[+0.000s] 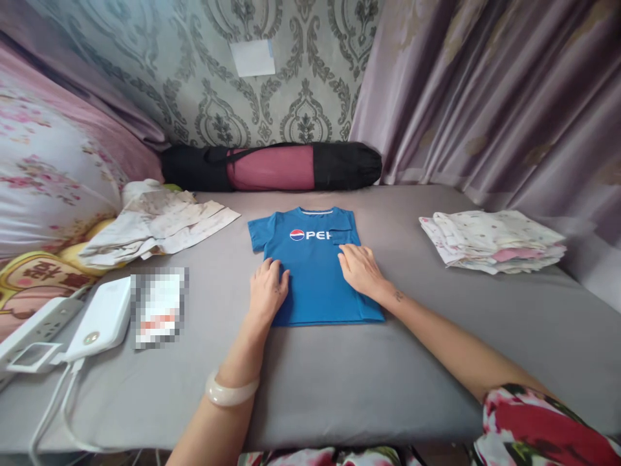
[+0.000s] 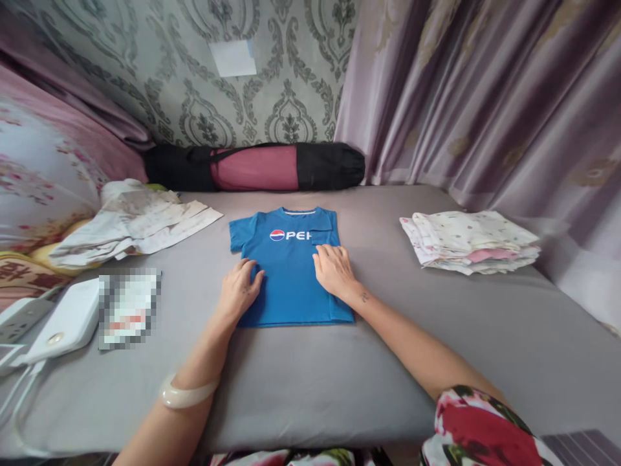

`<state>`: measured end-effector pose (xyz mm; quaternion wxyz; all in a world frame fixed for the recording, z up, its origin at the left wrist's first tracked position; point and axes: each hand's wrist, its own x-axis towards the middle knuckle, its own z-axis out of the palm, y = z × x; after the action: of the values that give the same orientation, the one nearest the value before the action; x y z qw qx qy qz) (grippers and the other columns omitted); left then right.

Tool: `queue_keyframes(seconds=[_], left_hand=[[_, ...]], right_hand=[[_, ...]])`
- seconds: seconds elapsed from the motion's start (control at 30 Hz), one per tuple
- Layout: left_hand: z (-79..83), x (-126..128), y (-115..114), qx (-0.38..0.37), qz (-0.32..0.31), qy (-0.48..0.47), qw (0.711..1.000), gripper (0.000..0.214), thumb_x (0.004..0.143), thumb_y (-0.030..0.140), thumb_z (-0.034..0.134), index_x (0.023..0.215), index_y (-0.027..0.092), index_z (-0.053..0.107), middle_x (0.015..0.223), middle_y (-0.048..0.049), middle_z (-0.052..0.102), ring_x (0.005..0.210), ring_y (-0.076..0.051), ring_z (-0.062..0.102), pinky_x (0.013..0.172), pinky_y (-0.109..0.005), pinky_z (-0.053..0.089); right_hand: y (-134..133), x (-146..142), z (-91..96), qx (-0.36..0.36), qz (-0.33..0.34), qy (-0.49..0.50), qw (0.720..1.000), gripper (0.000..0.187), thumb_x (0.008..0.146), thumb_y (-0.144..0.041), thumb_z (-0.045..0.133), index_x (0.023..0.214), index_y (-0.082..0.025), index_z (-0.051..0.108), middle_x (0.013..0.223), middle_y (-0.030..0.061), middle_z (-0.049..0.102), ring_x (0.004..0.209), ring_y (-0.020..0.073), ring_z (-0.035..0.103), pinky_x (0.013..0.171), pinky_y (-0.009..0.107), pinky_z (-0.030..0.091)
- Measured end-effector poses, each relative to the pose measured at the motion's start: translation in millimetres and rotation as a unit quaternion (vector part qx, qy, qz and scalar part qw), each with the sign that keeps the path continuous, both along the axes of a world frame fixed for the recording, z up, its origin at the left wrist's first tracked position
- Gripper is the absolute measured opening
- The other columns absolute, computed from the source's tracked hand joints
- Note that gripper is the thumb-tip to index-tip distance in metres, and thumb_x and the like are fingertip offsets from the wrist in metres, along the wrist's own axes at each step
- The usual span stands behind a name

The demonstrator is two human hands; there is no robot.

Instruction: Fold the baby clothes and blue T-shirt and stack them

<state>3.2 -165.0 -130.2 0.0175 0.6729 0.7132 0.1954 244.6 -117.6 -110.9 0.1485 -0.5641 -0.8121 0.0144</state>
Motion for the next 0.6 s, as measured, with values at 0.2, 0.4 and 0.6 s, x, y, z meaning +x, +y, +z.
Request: queue_keyframes(seconds=[0.2,0.4,0.6], left_hand=[[-1.6,-2.1,1.4,0.029,0.004,-0.016,0.999,0.028,0.094,0.031,0.047,0.115,0.018,0.060,0.128,-0.0140,0.060,0.116,-0.026,0.059,0.096,-0.039,0.048],[-0.8,-1.8,1.1,0.014,0.002,-0.004,1.000,0.027,0.095,0.031,0.047,0.115,0.018,0.060,0.129,-0.0135,0.060,0.117,-0.026,0.058,0.096,-0.038,0.047],[-2.5,-2.7,1.6,0.018,-0.001,-0.003,1.000,0.027,0.095,0.032,0.047,0.114,0.018,0.060,0.127,-0.0137,0.061,0.115,-0.026,0.059,0.096,-0.038,0.047]], right_hand=[[53.0,-27.7,4.6,-0.026,-0.072,-0.005,0.997,0.035,0.098,-0.026,0.036,0.119,-0.015,0.061,0.121,0.0151,0.061,0.117,0.0271,0.053,0.099,0.036,0.040],[77.9,-49.5,10.4,-0.111,-0.167,0.015,0.979,0.036,0.094,-0.020,0.043,0.127,-0.009,0.056,0.127,0.0204,0.057,0.113,0.0295,0.060,0.093,0.037,0.048],[84.8,-44.7,7.3,-0.132,-0.189,0.093,0.969,0.037,0.089,-0.009,0.043,0.121,-0.009,0.063,0.127,0.0229,0.060,0.114,0.0318,0.061,0.095,0.038,0.048]])
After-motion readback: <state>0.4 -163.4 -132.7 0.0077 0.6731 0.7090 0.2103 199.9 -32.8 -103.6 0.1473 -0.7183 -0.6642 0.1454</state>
